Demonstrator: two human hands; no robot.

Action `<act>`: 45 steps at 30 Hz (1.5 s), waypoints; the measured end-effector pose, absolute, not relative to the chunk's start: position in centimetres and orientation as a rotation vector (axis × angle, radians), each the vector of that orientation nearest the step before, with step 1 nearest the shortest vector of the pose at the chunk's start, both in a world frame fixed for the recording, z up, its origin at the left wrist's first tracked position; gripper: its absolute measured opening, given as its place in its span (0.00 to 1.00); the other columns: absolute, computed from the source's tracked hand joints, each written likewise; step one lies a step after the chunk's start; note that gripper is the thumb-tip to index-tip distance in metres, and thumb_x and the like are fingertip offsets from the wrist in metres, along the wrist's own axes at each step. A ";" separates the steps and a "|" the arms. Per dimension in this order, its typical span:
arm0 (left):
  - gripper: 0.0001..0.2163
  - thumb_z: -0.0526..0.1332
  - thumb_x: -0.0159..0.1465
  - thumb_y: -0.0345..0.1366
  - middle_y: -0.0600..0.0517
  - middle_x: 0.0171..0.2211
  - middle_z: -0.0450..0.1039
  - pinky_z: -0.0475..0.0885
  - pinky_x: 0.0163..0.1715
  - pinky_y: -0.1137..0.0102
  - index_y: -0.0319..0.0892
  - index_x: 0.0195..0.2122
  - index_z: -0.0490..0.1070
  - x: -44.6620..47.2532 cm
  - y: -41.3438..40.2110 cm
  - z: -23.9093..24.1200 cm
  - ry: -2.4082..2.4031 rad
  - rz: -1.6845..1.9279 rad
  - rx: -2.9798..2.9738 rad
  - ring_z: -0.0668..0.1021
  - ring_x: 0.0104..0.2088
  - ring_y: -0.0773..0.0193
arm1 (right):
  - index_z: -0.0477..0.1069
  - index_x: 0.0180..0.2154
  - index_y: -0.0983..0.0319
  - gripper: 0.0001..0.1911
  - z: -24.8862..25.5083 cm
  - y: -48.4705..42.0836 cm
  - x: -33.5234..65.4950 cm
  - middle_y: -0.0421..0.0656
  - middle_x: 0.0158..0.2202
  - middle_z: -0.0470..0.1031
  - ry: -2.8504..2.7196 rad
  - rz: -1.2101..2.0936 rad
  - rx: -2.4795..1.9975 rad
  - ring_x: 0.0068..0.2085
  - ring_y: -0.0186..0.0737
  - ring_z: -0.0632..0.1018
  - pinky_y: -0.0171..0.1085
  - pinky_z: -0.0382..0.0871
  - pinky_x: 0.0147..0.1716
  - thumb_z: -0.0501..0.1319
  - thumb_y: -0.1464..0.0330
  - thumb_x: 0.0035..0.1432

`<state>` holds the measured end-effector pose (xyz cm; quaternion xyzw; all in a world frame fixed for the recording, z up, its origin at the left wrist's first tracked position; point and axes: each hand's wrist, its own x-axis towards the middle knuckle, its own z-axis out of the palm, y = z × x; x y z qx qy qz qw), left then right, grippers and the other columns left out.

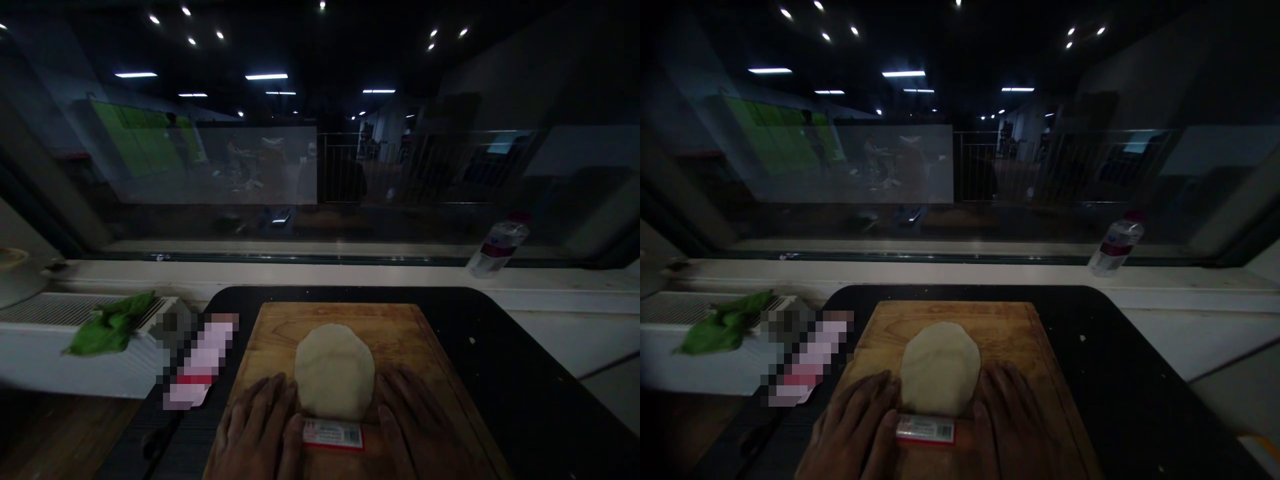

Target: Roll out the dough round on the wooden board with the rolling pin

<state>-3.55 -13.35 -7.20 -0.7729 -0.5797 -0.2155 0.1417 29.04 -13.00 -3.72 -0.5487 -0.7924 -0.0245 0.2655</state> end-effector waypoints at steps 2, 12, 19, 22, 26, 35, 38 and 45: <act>0.23 0.61 0.76 0.43 0.53 0.67 0.80 0.82 0.58 0.50 0.62 0.71 0.76 -3.7 -13.6 -7.2 -1.662 -0.642 -2.238 0.80 0.63 0.46 | 0.77 0.70 0.48 0.26 -3.5 -13.0 28.9 0.42 0.68 0.80 -2.134 -0.051 -1.490 0.70 0.54 0.79 0.56 0.79 0.67 0.51 0.60 0.79; 0.22 0.60 0.77 0.44 0.49 0.66 0.80 0.83 0.59 0.50 0.60 0.70 0.77 -3.2 -12.5 -6.1 -1.724 -0.645 -2.292 0.79 0.63 0.46 | 0.83 0.60 0.51 0.26 -2.5 -10.3 28.2 0.43 0.62 0.85 -2.054 -0.073 -1.481 0.64 0.50 0.83 0.52 0.79 0.66 0.47 0.60 0.81; 0.21 0.55 0.79 0.45 0.48 0.65 0.80 0.80 0.59 0.47 0.55 0.67 0.79 -0.6 -11.2 -3.5 -1.847 -0.725 -2.204 0.78 0.63 0.45 | 0.84 0.57 0.54 0.28 -1.5 -6.7 27.0 0.46 0.60 0.86 -1.907 0.029 -1.653 0.62 0.52 0.84 0.55 0.78 0.66 0.46 0.59 0.81; 0.21 0.54 0.80 0.45 0.49 0.66 0.80 0.80 0.61 0.47 0.54 0.67 0.79 -0.1 -10.8 -2.7 -1.884 -0.771 -2.207 0.77 0.65 0.46 | 0.85 0.57 0.55 0.28 -1.2 -6.0 26.9 0.46 0.60 0.86 -1.888 0.032 -1.678 0.62 0.52 0.83 0.57 0.78 0.66 0.46 0.59 0.80; 0.21 0.56 0.79 0.44 0.49 0.66 0.80 0.79 0.63 0.47 0.54 0.68 0.79 -0.4 -10.7 -2.6 -1.863 -0.816 -2.257 0.76 0.66 0.46 | 0.85 0.57 0.56 0.28 -1.2 -6.3 27.4 0.46 0.61 0.86 -1.969 0.060 -1.648 0.64 0.52 0.83 0.57 0.75 0.69 0.46 0.60 0.80; 0.20 0.57 0.79 0.45 0.49 0.65 0.80 0.81 0.60 0.48 0.57 0.68 0.79 -0.9 -10.9 -3.0 -1.832 -0.870 -2.276 0.78 0.64 0.46 | 0.83 0.60 0.54 0.26 -3.4 -8.7 27.8 0.45 0.63 0.84 -1.987 -0.036 -1.492 0.66 0.49 0.82 0.55 0.76 0.69 0.47 0.61 0.81; 0.20 0.58 0.79 0.44 0.49 0.65 0.79 0.80 0.61 0.48 0.57 0.68 0.78 -0.9 -11.0 -2.9 -1.814 -0.891 -2.279 0.77 0.64 0.47 | 0.83 0.60 0.55 0.24 -3.5 -9.0 27.7 0.45 0.63 0.84 -1.973 -0.076 -1.425 0.64 0.49 0.83 0.54 0.77 0.69 0.49 0.61 0.82; 0.19 0.60 0.78 0.43 0.49 0.64 0.80 0.82 0.59 0.50 0.58 0.68 0.79 -1.1 -11.0 -2.9 -1.835 -0.880 -2.323 0.78 0.62 0.47 | 0.84 0.56 0.53 0.22 -1.5 -8.2 28.0 0.46 0.58 0.86 -2.013 -0.036 -1.487 0.59 0.51 0.85 0.53 0.82 0.61 0.51 0.61 0.80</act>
